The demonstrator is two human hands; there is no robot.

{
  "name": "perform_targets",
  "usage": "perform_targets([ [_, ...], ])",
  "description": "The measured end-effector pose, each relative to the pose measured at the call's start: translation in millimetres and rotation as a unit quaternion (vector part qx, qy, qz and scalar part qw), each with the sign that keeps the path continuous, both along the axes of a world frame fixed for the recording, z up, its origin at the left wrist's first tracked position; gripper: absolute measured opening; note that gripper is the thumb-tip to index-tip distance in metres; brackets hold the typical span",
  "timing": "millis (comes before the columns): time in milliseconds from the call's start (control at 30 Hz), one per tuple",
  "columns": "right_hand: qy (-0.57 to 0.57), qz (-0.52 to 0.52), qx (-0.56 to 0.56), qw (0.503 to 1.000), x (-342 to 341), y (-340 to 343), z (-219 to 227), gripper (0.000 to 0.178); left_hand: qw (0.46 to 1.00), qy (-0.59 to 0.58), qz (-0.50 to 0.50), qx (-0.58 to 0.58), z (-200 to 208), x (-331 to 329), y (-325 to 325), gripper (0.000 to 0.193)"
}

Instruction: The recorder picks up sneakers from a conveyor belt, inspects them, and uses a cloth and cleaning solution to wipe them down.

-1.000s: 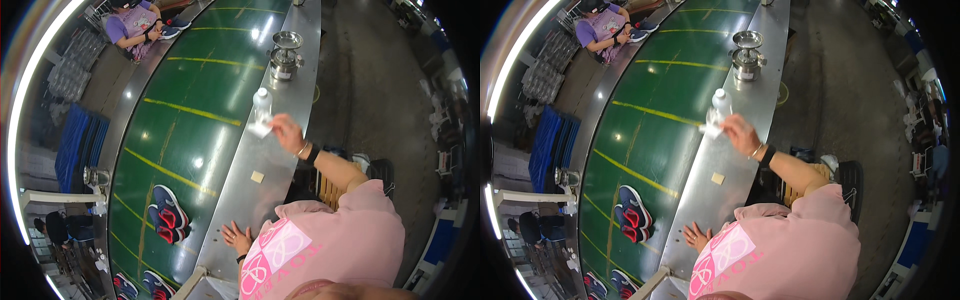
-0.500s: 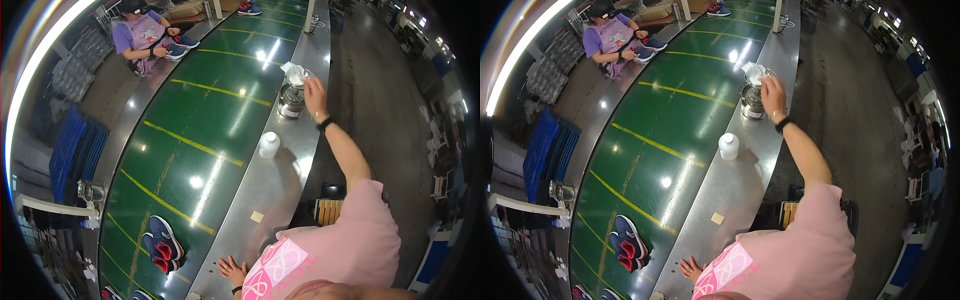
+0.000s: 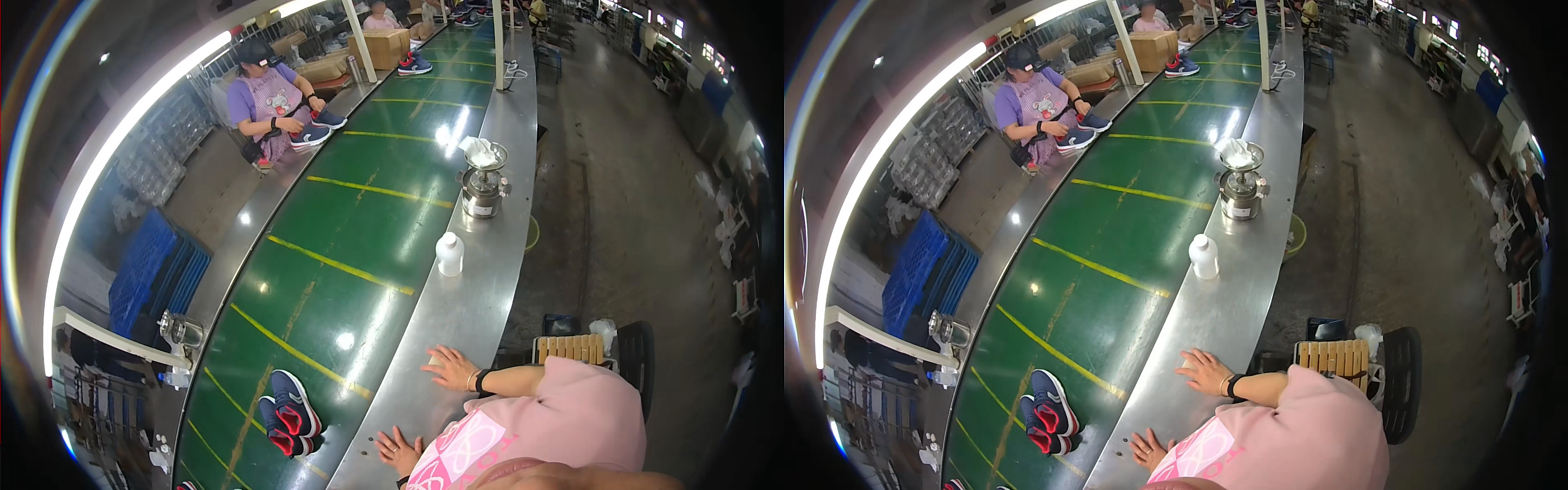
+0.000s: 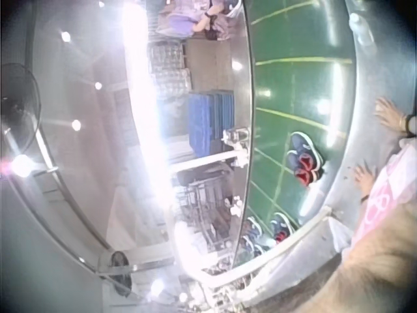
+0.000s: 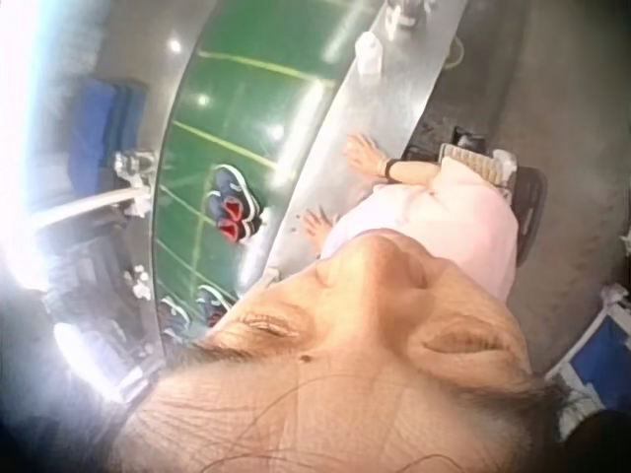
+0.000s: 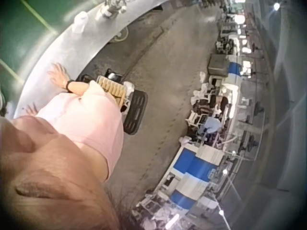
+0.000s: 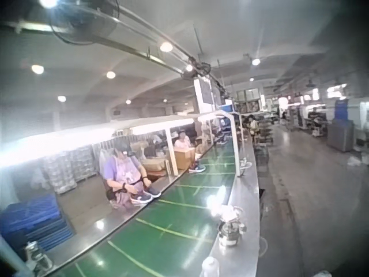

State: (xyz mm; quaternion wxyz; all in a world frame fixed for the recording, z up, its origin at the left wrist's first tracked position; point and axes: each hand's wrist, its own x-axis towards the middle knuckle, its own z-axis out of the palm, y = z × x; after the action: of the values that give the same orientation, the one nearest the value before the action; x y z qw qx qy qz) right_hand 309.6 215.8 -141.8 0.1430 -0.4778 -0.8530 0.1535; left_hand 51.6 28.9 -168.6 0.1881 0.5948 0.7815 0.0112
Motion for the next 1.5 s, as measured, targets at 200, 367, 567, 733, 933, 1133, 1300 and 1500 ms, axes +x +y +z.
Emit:
perform_targets([
  [200, -0.002, -0.067, 0.069, 0.995, 0, 9, -37, 0.037, 1.0, -0.017, 0.008, 0.004, 1, 8, 10, 0.086],
  [367, 0.065, -0.099, 0.059, 0.991, 3, 13, -51, 0.032, 1.0, -0.002, 0.004, 0.004, -3, 12, 16, 0.085],
  [567, 0.071, -0.128, 0.088, 0.985, 3, 10, -48, 0.03, 1.0, 0.023, 0.008, 0.02, -15, 10, 15, 0.088],
  [733, 0.074, -0.156, 0.099, 0.98, 7, 15, -53, 0.02, 0.998, 0.05, -0.002, 0.036, -29, 9, 17, 0.089],
  [933, 0.031, -0.151, 0.11, 0.982, 9, 20, -55, 0.015, 0.997, 0.068, 0.009, 0.045, -41, 10, 18, 0.09],
  [1133, 0.036, -0.148, 0.125, 0.98, 11, 23, -60, 0.017, 0.996, 0.062, 0.001, 0.069, -51, 6, 19, 0.09],
  [1300, 0.044, -0.152, 0.1, 0.982, 14, 21, -61, 0.016, 0.995, 0.07, 0.006, 0.077, -48, 12, 19, 0.09],
  [1500, 0.079, -0.152, 0.098, 0.98, 12, 21, -54, 0.014, 0.997, 0.054, 0.018, 0.06, -39, 15, 16, 0.089],
])
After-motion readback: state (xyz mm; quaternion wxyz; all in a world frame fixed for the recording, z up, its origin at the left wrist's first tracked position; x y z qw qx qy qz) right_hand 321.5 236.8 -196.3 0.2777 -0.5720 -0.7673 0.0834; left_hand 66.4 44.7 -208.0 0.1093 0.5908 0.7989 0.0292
